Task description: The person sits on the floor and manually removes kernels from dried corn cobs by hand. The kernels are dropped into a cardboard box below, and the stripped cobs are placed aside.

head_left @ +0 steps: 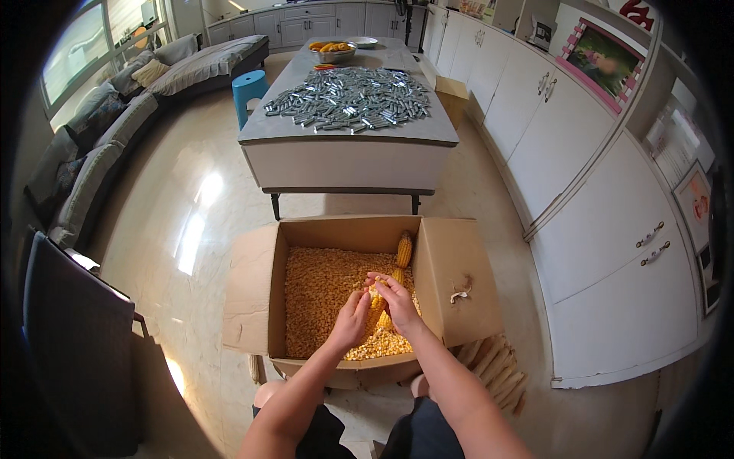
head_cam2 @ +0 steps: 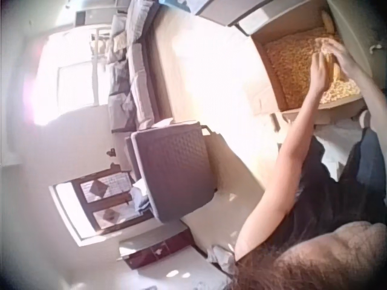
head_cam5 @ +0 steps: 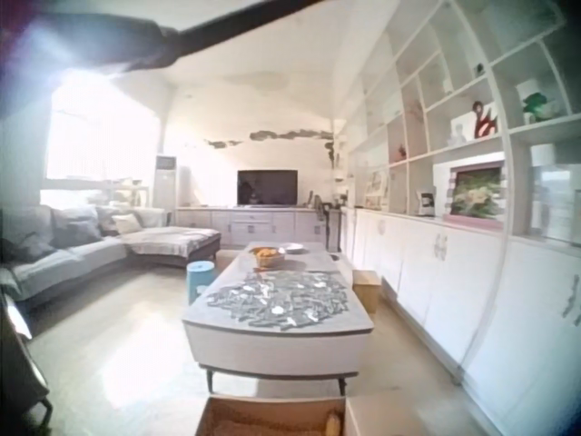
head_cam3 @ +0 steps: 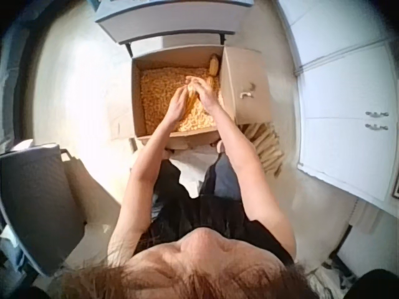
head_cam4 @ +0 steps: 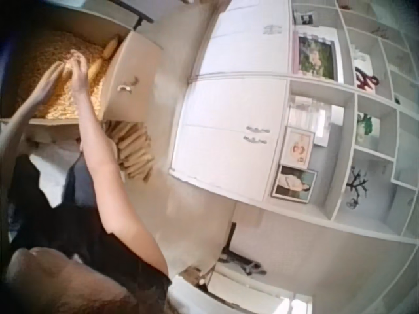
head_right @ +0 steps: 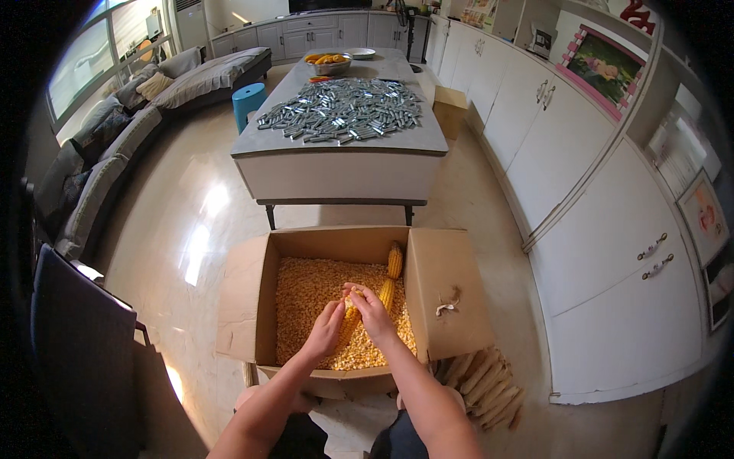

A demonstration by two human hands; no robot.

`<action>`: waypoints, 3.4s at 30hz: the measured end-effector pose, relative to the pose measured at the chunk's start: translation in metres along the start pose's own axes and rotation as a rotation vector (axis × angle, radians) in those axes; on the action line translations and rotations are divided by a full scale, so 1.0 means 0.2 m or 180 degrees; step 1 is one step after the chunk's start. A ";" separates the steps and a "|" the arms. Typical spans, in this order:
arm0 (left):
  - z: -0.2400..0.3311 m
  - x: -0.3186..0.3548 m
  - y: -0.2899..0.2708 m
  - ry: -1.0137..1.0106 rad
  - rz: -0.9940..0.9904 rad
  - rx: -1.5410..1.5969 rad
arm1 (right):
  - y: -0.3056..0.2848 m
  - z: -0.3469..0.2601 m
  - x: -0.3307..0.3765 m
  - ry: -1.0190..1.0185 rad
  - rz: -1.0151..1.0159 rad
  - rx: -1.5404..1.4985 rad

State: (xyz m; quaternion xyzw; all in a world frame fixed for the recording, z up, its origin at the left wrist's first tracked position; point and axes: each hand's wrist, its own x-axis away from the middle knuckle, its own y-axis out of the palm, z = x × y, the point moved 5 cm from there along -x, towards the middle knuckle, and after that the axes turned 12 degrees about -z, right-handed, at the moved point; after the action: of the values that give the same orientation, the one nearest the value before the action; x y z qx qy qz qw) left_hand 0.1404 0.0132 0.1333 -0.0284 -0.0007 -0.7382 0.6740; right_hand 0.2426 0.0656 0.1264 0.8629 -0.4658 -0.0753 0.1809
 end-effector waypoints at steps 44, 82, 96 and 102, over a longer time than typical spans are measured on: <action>-0.05 0.00 -0.06 -0.0563 0.0268 0.1891 | 0.10 0.09 0.05 0.0856 0.0084 0.0187; -0.01 -0.05 -0.26 0.0151 0.0180 0.0241 | 0.15 -0.02 0.10 0.0518 -0.0926 0.0956; 0.02 -0.02 -0.23 -0.0523 -0.0260 0.0574 | 0.12 0.01 0.10 0.0541 -0.1085 0.1129; 0.02 -0.03 -0.24 -0.0363 0.0099 0.0410 | 0.13 -0.01 0.12 0.0679 -0.0935 0.1753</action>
State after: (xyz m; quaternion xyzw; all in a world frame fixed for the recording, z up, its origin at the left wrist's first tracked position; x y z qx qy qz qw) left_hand 0.0926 0.0240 0.1389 -0.0270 -0.0862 -0.7232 0.6847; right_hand 0.2363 0.0339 0.1392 0.9404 -0.3178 0.1190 -0.0243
